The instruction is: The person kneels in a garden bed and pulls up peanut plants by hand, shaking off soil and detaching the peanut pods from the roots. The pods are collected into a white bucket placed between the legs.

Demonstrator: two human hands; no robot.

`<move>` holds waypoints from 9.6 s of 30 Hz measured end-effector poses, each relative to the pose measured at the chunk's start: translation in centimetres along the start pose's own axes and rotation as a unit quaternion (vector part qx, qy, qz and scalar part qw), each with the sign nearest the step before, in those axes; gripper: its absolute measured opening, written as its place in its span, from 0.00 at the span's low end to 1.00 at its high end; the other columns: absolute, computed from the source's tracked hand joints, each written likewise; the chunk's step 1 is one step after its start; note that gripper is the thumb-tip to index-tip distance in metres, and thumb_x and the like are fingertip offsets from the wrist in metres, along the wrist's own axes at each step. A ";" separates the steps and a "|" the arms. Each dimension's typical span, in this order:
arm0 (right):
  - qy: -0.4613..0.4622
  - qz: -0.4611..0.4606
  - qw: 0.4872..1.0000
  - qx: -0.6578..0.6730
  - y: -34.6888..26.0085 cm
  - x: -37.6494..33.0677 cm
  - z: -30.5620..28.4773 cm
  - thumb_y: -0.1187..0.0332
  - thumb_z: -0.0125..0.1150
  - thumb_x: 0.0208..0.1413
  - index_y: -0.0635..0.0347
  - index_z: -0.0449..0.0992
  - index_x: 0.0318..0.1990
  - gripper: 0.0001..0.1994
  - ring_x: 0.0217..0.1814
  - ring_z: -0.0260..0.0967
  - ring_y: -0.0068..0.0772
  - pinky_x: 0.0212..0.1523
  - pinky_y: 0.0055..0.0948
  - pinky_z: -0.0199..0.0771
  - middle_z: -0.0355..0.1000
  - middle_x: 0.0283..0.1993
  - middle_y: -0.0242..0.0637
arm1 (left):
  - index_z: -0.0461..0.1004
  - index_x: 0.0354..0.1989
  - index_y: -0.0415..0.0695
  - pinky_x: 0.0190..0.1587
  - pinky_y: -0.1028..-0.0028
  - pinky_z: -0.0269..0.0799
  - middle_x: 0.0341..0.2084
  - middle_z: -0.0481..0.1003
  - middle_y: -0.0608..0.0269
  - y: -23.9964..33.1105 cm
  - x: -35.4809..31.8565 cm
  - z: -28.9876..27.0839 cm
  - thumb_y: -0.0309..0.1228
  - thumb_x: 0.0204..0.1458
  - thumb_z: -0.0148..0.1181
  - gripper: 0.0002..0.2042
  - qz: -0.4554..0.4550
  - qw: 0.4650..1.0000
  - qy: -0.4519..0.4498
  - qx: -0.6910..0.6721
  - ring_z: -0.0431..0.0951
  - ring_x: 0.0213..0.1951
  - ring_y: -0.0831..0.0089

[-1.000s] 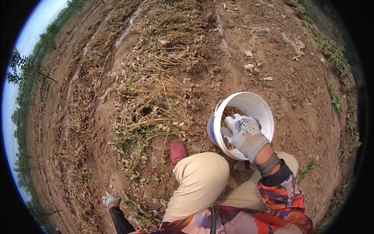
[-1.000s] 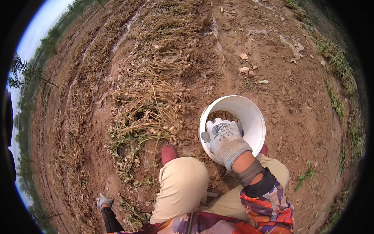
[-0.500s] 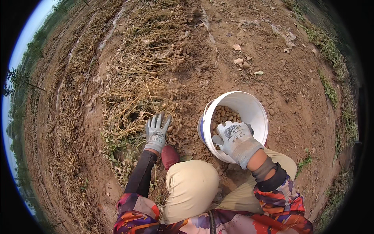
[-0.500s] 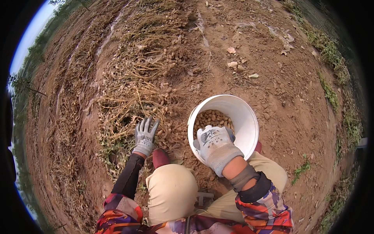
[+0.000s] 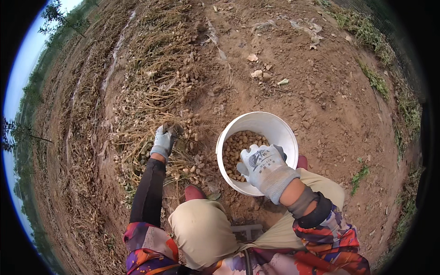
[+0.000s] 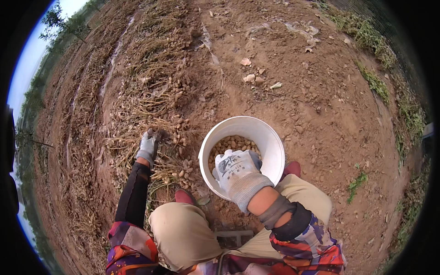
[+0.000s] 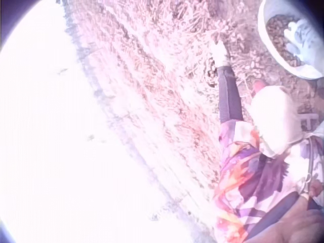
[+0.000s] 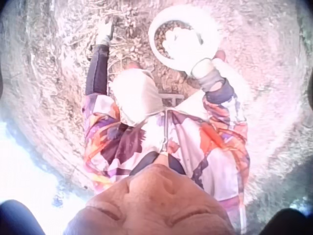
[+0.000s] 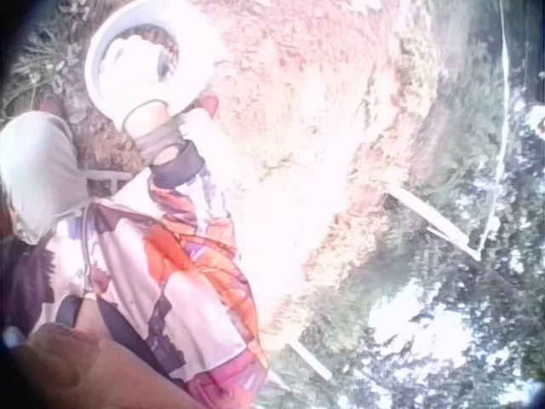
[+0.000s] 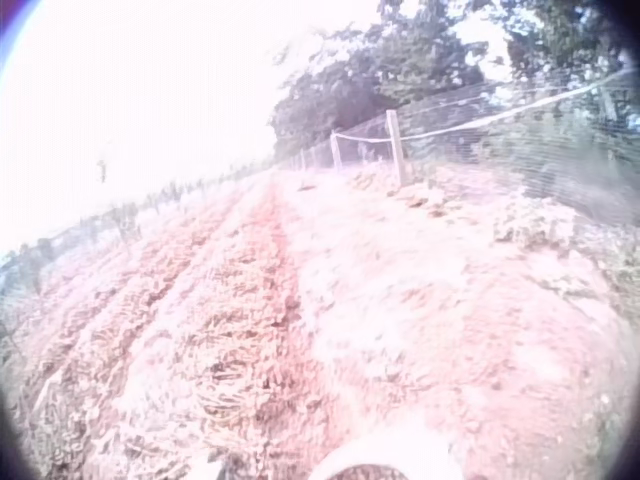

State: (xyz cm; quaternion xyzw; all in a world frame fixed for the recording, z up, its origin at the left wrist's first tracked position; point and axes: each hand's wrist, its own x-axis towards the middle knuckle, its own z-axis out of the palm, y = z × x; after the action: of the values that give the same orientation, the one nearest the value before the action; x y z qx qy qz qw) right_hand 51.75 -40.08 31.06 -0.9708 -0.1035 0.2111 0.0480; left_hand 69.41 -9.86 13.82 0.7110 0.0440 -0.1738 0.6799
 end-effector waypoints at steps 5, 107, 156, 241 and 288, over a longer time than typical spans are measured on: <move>0.004 -0.010 0.999 0.043 0.5 -0.3 -0.3 0.61 0.55 0.46 0.56 0.69 0.41 0.15 0.44 0.68 0.38 0.43 0.40 0.67 0.68 0.39 0.39 | 0.65 0.26 0.42 0.41 0.68 0.69 0.21 0.66 0.66 7.0 -3.9 3.3 0.50 0.49 0.58 0.21 0.080 0.995 -0.047 -0.030 0.71 0.28 0.71; -0.122 -0.079 0.988 -0.047 -2.0 1.8 1.1 0.59 0.49 0.51 0.60 0.73 0.36 0.14 0.35 0.73 0.41 0.35 0.41 0.70 0.73 0.32 0.44 | 0.58 0.60 0.50 0.64 0.60 0.45 0.57 0.60 0.57 -3.5 -6.7 3.2 0.22 0.42 0.52 0.31 0.145 0.678 -0.190 0.695 0.54 0.61 0.57; 0.138 -0.042 0.968 0.206 1.1 0.5 -0.3 0.60 0.57 0.48 0.61 0.69 0.44 0.18 0.42 0.70 0.46 0.40 0.40 0.70 0.69 0.44 0.48 | 0.68 0.48 0.37 0.43 0.76 0.70 0.34 0.75 0.65 17.1 -8.3 4.4 0.20 0.38 0.66 0.24 0.023 0.898 -0.198 0.393 0.72 0.37 0.80; -0.038 -0.098 0.984 0.144 -4.3 5.7 0.6 0.56 0.52 0.51 0.57 0.69 0.51 0.23 0.54 0.63 0.46 0.58 0.37 0.56 0.72 0.44 0.47 | 0.75 0.30 0.39 0.36 0.63 0.71 0.26 0.75 0.47 15.8 -12.3 8.6 0.38 0.37 0.61 0.15 0.052 0.735 -0.288 0.612 0.76 0.33 0.54; 0.053 -0.346 0.858 0.376 -3.2 1.4 0.0 0.67 0.64 0.44 0.56 0.70 0.42 0.16 0.44 0.63 0.39 0.46 0.33 0.64 0.63 0.41 0.39 | 0.70 0.43 0.43 0.32 0.70 0.69 0.31 0.76 0.59 11.8 -11.2 8.7 0.38 0.34 0.69 0.25 -0.065 0.699 -0.514 0.492 0.73 0.31 0.70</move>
State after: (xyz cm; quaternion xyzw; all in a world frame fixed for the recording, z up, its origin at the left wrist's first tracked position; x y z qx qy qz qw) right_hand 52.39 -36.65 30.98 -0.7899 -0.3429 0.1519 0.4852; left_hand 60.79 -17.27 28.35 0.7395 -0.3585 -0.5531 0.1369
